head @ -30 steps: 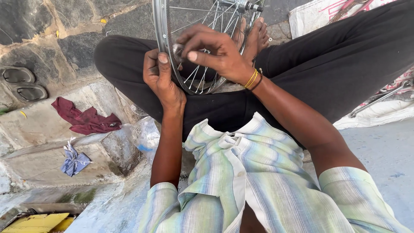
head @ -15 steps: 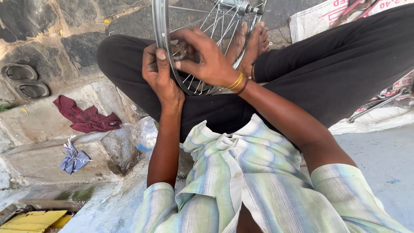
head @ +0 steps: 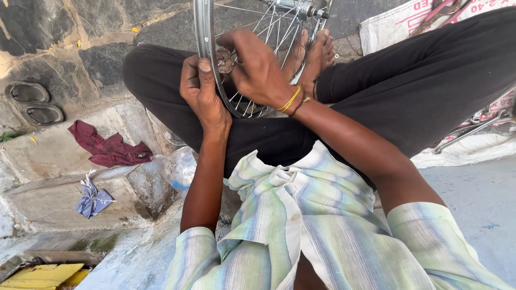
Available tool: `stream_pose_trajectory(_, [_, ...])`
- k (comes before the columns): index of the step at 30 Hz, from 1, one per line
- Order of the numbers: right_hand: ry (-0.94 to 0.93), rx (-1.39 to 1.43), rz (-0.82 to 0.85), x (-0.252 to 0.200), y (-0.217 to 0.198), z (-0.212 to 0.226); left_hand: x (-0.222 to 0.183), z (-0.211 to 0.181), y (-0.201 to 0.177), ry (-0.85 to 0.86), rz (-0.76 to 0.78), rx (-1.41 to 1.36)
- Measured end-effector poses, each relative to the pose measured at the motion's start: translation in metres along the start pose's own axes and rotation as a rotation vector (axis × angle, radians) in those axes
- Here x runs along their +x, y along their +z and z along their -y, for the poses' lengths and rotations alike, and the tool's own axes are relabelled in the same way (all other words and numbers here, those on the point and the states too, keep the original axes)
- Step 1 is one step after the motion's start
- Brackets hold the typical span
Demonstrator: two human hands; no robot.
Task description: Repairing and truing a bicycle wheel by adjusting spokes.
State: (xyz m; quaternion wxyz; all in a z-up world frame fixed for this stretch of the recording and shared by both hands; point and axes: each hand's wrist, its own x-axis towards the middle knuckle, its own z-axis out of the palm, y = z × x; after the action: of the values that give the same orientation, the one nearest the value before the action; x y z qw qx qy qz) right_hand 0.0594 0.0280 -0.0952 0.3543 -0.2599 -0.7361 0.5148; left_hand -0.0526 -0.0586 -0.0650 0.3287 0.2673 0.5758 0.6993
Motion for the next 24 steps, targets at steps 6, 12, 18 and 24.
stream_pose_trajectory(6, [0.087,0.793,0.139,-0.005,-0.006,-0.015,0.0,0.021,-0.024,0.0,-0.091,0.038])
stream_pose_trajectory(12, [0.164,0.128,0.044,0.004,-0.002,0.022,0.001,0.006,-0.005,0.015,-0.08,0.033])
stream_pose_trajectory(18, [-0.064,-0.007,0.025,-0.004,-0.006,0.006,0.024,-0.019,0.0,0.111,0.002,0.163])
stream_pose_trajectory(24, [-0.083,-0.003,-0.351,-0.013,-0.004,0.014,0.024,-0.001,-0.008,0.059,-0.008,0.481])
